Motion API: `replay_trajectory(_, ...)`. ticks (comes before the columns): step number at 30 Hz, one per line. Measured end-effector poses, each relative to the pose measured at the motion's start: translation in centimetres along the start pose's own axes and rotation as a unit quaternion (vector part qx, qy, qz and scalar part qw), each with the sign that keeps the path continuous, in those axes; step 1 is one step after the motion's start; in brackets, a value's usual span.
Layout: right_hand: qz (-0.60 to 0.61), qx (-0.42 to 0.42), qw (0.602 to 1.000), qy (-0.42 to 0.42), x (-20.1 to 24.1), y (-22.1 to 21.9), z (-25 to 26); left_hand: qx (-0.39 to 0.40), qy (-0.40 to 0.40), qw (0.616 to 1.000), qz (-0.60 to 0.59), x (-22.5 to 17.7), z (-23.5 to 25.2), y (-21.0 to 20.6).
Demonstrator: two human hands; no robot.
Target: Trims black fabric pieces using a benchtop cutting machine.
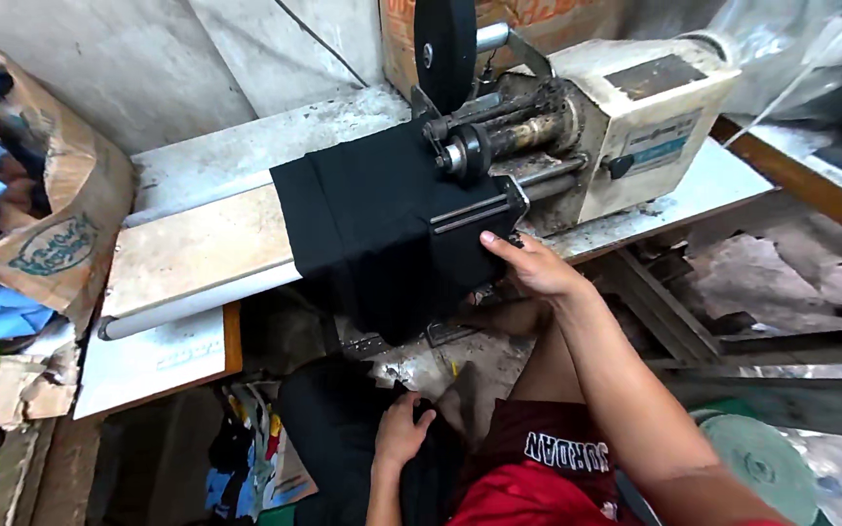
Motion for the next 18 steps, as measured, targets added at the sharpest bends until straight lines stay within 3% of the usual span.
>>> replay_trajectory(8,0.014,0.023,1.000,-0.001,-0.2,0.2,0.1,0.017,0.009,0.999,0.036,0.0,-1.2,-0.5)
replay_trajectory(12,0.016,0.028,0.999,0.002,-0.1,0.3,0.2,-0.143,-0.049,0.978,-0.141,-0.4,-1.7,3.2)
replay_trajectory(18,-0.005,0.036,0.999,0.016,-0.3,0.6,0.1,-0.377,-0.155,0.873,-0.269,-5.6,-0.8,12.5)
Point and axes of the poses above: each hand's wrist, its own z-axis towards the middle knuckle, its own y-axis out of the back of the hand, x = y × z, the point moved 2 cm from there along z, towards the middle knuckle, and after that the axes turned 1 degree about z, right-handed, at the moved point
